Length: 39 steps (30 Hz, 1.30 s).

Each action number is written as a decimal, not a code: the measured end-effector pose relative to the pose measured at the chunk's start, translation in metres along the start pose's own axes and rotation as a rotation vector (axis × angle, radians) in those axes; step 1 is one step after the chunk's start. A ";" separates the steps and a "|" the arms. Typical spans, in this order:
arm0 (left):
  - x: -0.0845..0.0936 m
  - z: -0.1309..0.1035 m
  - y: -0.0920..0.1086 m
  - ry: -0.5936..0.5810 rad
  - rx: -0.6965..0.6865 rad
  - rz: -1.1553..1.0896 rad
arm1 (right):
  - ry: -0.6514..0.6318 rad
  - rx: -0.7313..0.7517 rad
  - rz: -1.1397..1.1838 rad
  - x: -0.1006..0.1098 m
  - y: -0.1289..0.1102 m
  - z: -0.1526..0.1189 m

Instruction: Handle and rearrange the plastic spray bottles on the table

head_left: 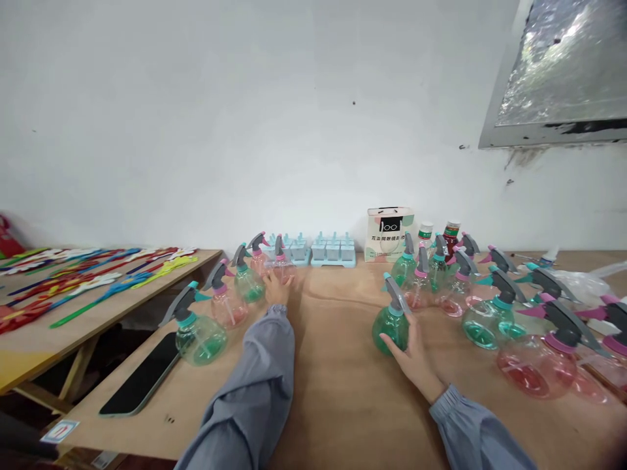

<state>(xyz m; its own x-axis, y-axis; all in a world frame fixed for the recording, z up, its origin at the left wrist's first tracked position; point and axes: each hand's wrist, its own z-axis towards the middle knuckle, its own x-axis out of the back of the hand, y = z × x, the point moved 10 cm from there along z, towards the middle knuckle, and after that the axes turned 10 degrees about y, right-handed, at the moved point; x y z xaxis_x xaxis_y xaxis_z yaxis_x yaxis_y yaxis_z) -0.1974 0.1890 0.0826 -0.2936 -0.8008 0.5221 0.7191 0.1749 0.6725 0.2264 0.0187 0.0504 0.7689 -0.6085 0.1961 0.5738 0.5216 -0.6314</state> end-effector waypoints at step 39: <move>0.056 -0.208 0.143 -0.541 -0.160 -0.933 | -0.135 0.176 0.018 -0.021 -0.039 -0.006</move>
<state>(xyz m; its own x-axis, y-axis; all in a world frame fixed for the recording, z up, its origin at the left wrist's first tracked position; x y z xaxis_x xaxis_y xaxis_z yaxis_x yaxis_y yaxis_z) 0.0204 0.0500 0.0989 -0.9763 -0.2142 0.0296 0.1314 -0.4790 0.8680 0.1858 0.0077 0.0660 0.8031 -0.5193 0.2921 0.5914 0.6351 -0.4968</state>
